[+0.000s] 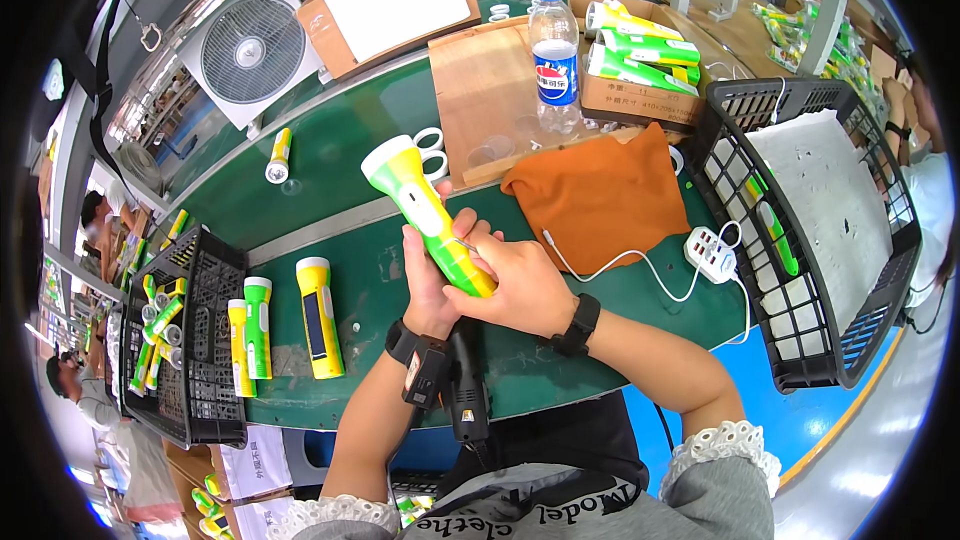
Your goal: Assemble and organize plastic flashlights on a factory conveyor belt station.
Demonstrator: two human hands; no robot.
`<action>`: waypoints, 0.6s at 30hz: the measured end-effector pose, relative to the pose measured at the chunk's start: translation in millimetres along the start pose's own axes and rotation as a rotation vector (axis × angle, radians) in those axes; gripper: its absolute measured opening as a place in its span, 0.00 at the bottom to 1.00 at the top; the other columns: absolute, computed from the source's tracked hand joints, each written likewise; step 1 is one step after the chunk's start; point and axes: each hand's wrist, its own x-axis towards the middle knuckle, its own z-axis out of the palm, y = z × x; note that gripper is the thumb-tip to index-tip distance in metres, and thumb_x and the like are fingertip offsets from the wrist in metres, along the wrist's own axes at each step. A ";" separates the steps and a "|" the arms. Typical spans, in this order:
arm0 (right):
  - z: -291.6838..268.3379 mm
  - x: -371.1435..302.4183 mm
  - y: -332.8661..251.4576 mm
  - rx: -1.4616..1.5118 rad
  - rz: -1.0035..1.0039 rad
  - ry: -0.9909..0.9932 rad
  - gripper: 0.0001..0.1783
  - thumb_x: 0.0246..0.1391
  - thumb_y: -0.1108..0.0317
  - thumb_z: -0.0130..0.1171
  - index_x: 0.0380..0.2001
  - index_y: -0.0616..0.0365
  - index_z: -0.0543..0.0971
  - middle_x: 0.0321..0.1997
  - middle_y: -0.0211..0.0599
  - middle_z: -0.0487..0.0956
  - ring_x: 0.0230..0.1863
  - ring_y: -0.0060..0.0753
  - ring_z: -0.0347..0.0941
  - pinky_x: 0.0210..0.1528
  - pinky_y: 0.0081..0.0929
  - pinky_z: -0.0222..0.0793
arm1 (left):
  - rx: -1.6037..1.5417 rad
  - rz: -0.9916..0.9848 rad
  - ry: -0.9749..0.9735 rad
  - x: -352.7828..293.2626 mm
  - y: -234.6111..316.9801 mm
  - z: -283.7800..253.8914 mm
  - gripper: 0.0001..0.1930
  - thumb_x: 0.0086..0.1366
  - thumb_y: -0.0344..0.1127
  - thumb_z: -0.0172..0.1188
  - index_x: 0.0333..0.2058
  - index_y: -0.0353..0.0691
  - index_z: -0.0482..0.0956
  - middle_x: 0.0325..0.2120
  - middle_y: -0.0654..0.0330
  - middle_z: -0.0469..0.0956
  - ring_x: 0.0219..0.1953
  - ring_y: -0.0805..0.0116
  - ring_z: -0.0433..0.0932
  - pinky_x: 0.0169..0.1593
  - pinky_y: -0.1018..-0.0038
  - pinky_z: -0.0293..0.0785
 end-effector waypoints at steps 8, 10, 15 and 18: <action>-0.3 1.1 -1.2 0.022 -0.016 0.055 0.22 0.34 0.60 0.67 0.19 0.57 0.63 0.12 0.33 0.62 0.12 0.30 0.60 0.16 0.24 0.55 | 0.021 0.011 0.034 -0.5 0.0 3.8 0.30 0.56 0.59 0.51 0.52 0.50 0.59 0.24 0.68 0.61 0.28 0.75 0.63 0.48 0.65 0.67; -6.5 1.9 -2.3 0.050 -0.027 -0.122 0.21 0.38 0.58 0.64 0.26 0.60 0.66 0.15 0.36 0.69 0.15 0.37 0.69 0.18 0.27 0.63 | -0.047 0.005 0.021 -1.6 -0.7 -2.1 0.30 0.56 0.61 0.50 0.51 0.50 0.60 0.22 0.68 0.61 0.26 0.76 0.63 0.47 0.66 0.68; -6.0 -2.0 0.5 0.009 -0.114 -0.140 0.21 0.38 0.57 0.63 0.26 0.59 0.66 0.14 0.34 0.69 0.14 0.36 0.68 0.17 0.27 0.62 | -0.083 -0.025 0.052 -1.2 -0.1 0.0 0.30 0.56 0.64 0.46 0.49 0.49 0.61 0.17 0.70 0.59 0.20 0.78 0.61 0.41 0.69 0.71; -4.1 -0.6 -1.6 0.007 -0.117 -0.120 0.21 0.36 0.59 0.66 0.23 0.58 0.65 0.13 0.32 0.65 0.13 0.32 0.63 0.16 0.25 0.58 | -0.069 -0.024 0.069 -1.2 2.0 0.7 0.30 0.56 0.63 0.46 0.49 0.48 0.61 0.17 0.69 0.59 0.20 0.78 0.61 0.41 0.69 0.71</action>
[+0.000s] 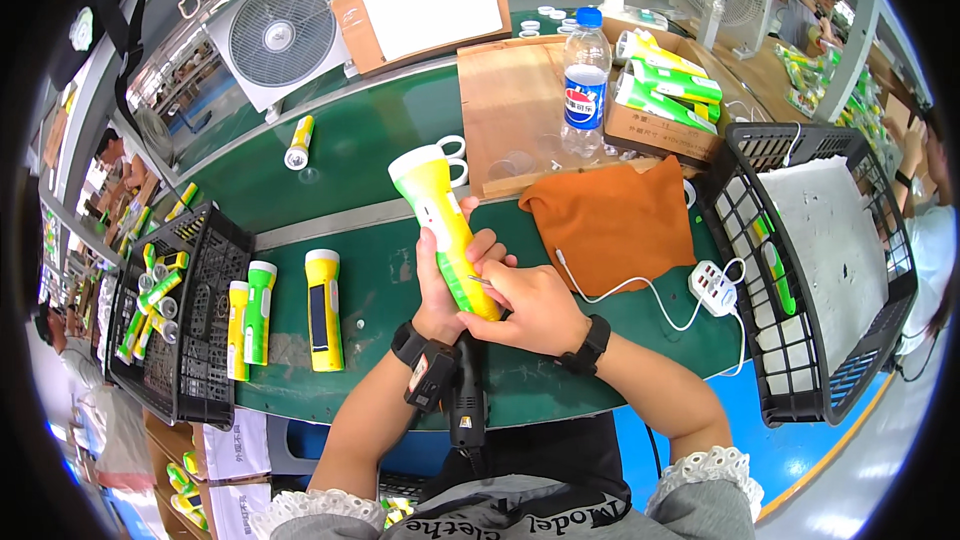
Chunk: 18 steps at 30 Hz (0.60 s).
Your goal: Assemble and organize plastic flashlights on a factory conveyor belt station.
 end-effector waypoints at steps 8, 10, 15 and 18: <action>5.5 1.7 7.1 -0.204 0.111 0.171 0.22 0.39 0.62 0.63 0.31 0.61 0.64 0.17 0.34 0.61 0.14 0.32 0.58 0.19 0.25 0.56 | -0.116 -0.023 0.017 7.5 5.8 1.8 0.29 0.63 0.56 0.35 0.56 0.42 0.55 0.52 0.53 0.63 0.53 0.61 0.63 0.53 0.64 0.63; -1.6 4.0 15.7 0.054 0.310 0.138 0.16 0.46 0.62 0.56 0.28 0.57 0.60 0.23 0.42 0.70 0.23 0.40 0.72 0.25 0.32 0.64 | -0.092 0.026 0.012 8.2 7.9 5.8 0.27 0.63 0.46 0.39 0.58 0.41 0.52 0.55 0.53 0.59 0.57 0.60 0.58 0.57 0.64 0.57; -11.9 3.9 39.1 1.082 0.626 0.042 0.11 0.55 0.60 0.43 0.34 0.55 0.60 0.33 0.38 0.72 0.32 0.36 0.73 0.34 0.28 0.69 | 0.083 0.061 0.024 5.8 8.8 16.0 0.28 0.64 0.39 0.44 0.60 0.46 0.46 0.53 0.58 0.62 0.53 0.65 0.63 0.55 0.65 0.61; -12.9 6.8 37.5 1.233 0.604 -0.036 0.19 0.55 0.57 0.41 0.45 0.59 0.60 0.34 0.44 0.72 0.33 0.37 0.73 0.37 0.29 0.71 | 0.134 0.072 0.009 4.1 8.1 6.3 0.32 0.62 0.37 0.50 0.61 0.46 0.44 0.50 0.60 0.64 0.48 0.68 0.68 0.47 0.69 0.70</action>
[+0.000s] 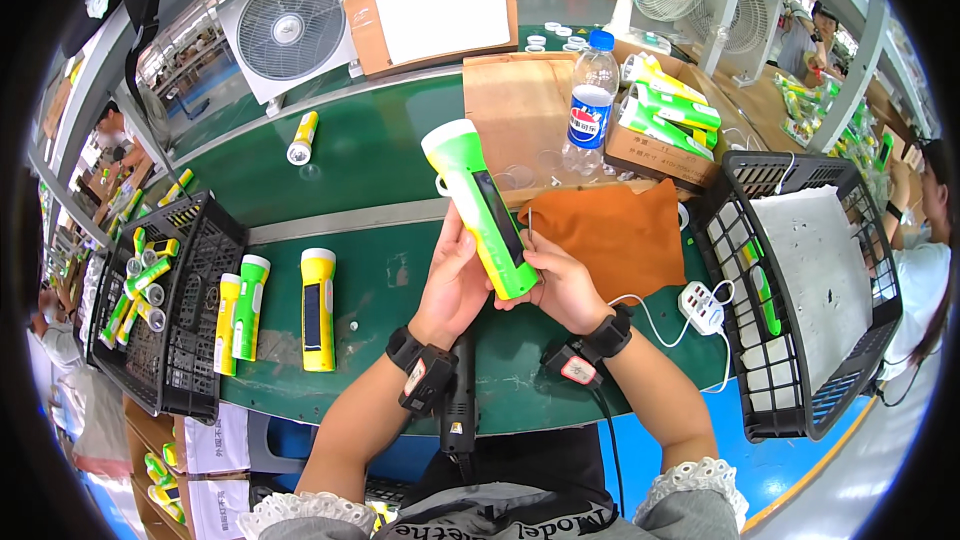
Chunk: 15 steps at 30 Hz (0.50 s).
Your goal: Assemble and organize plastic flashlights on a factory conveyor belt station.
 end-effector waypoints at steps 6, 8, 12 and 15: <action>-0.6 -0.6 1.2 0.129 0.045 -0.153 0.27 0.51 0.54 0.45 0.50 0.60 0.60 0.36 0.44 0.72 0.32 0.33 0.72 0.31 0.27 0.70 | 0.094 0.049 -0.012 0.4 -2.1 -3.7 0.33 0.60 0.39 0.53 0.60 0.44 0.48 0.51 0.59 0.64 0.46 0.67 0.70 0.43 0.72 0.72; -1.3 -1.9 7.1 -0.187 -0.164 0.098 0.21 0.50 0.57 0.49 0.43 0.57 0.62 0.31 0.37 0.70 0.29 0.26 0.70 0.28 0.20 0.67 | 0.052 0.041 0.002 2.4 -3.1 -0.2 0.31 0.61 0.42 0.51 0.59 0.44 0.49 0.52 0.59 0.63 0.47 0.67 0.69 0.45 0.70 0.70; 18.7 -5.6 -0.1 -1.155 -0.474 0.310 0.23 0.36 0.60 0.67 0.22 0.59 0.62 0.16 0.34 0.63 0.17 0.27 0.62 0.22 0.24 0.62 | -0.039 -0.055 0.173 -2.2 -9.8 -3.5 0.27 0.62 0.47 0.46 0.57 0.45 0.53 0.44 0.59 0.66 0.44 0.67 0.68 0.49 0.67 0.67; 27.2 -12.0 -2.0 -1.261 -0.565 0.244 0.26 0.30 0.55 0.69 0.25 0.60 0.67 0.16 0.34 0.66 0.16 0.35 0.66 0.22 0.25 0.64 | -0.047 -0.092 0.087 -6.3 -6.7 -4.1 0.26 0.62 0.45 0.47 0.57 0.47 0.53 0.38 0.61 0.65 0.40 0.68 0.67 0.47 0.67 0.67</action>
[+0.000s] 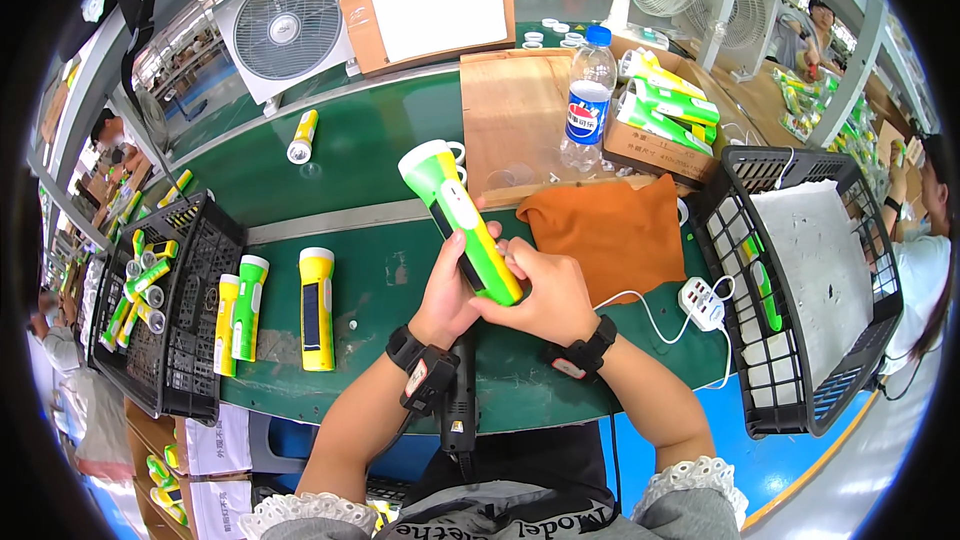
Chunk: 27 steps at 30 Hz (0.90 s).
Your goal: Assemble and organize plastic flashlights on a factory conveyor belt station.
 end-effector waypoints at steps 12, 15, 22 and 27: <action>-1.4 -6.1 -1.1 -0.062 -0.173 -0.180 0.33 0.31 0.45 0.67 0.35 0.55 0.69 0.15 0.30 0.68 0.17 0.32 0.69 0.18 0.27 0.60 | -0.162 -0.060 -0.148 -0.5 0.5 1.2 0.32 0.53 0.42 0.58 0.55 0.49 0.56 0.22 0.72 0.59 0.23 0.83 0.64 0.57 0.68 0.59; -1.4 -6.0 0.3 -0.061 -0.199 -0.192 0.31 0.32 0.46 0.67 0.34 0.55 0.68 0.15 0.30 0.69 0.17 0.33 0.69 0.19 0.27 0.61 | -0.148 -0.054 -0.168 -1.5 1.0 0.3 0.33 0.53 0.42 0.59 0.55 0.49 0.55 0.22 0.72 0.59 0.23 0.83 0.64 0.58 0.68 0.59; -1.1 -5.0 0.9 -0.111 -0.235 -0.172 0.28 0.35 0.48 0.66 0.32 0.56 0.66 0.16 0.32 0.69 0.17 0.36 0.69 0.19 0.29 0.61 | 0.000 0.050 -0.236 -0.3 -1.6 -2.6 0.32 0.55 0.43 0.57 0.56 0.49 0.52 0.24 0.70 0.61 0.25 0.81 0.65 0.59 0.65 0.58; -3.4 -1.4 18.8 0.249 0.083 -0.151 0.21 0.45 0.55 0.60 0.30 0.59 0.64 0.19 0.37 0.68 0.21 0.39 0.69 0.21 0.28 0.60 | -0.081 0.081 -0.045 4.8 4.8 11.5 0.27 0.60 0.43 0.50 0.56 0.48 0.52 0.46 0.60 0.66 0.41 0.67 0.69 0.51 0.64 0.66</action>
